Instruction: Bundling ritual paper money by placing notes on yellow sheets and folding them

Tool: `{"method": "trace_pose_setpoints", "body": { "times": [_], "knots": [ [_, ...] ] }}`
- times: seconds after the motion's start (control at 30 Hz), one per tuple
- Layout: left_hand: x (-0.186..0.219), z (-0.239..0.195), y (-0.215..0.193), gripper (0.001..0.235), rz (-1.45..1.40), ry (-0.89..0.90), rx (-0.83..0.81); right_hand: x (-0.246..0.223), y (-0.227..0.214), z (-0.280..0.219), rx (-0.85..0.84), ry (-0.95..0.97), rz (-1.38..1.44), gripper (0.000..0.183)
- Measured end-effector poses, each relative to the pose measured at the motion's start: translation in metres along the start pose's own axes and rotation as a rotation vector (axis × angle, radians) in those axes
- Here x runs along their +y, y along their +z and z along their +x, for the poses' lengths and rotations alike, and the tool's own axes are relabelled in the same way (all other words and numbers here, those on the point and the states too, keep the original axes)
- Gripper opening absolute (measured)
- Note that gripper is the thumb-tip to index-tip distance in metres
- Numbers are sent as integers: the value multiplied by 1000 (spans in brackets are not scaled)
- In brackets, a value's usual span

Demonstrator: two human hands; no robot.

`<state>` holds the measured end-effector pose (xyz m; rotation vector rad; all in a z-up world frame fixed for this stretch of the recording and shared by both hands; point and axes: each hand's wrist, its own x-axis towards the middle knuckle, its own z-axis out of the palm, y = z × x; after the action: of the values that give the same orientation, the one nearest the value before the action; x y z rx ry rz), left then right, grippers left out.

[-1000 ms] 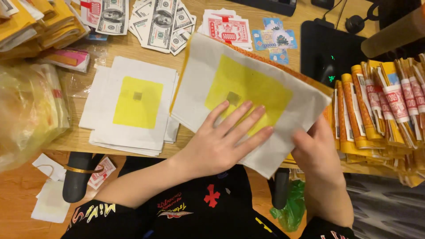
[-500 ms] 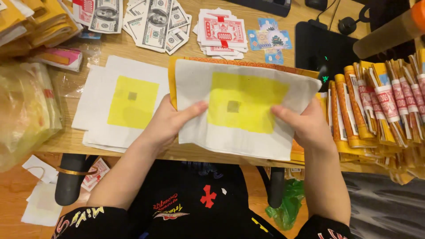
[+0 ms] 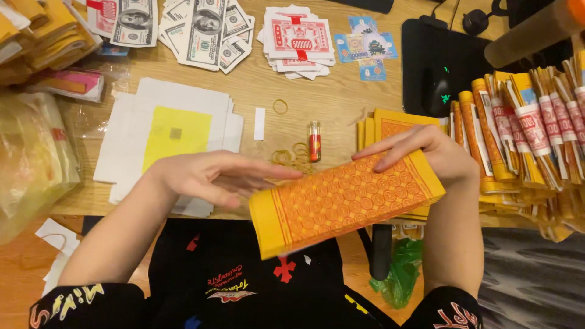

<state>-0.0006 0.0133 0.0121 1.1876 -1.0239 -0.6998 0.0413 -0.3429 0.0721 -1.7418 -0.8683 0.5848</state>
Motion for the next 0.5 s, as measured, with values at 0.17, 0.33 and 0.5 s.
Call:
{"method": "trace_pose_setpoints", "body": {
  "times": [0.17, 0.33, 0.5],
  "knots": [
    [-51, 37, 44, 72, -285, -300, 234, -14, 13, 45, -267, 43, -78, 23],
    [-96, 52, 41, 60, -412, -185, 549, 27, 23, 49, 364, 244, 365, 48],
    [-107, 64, 28, 50, -238, -73, 886, 90, 90, 48, 363, -5, 829, 81]
  ]
}}
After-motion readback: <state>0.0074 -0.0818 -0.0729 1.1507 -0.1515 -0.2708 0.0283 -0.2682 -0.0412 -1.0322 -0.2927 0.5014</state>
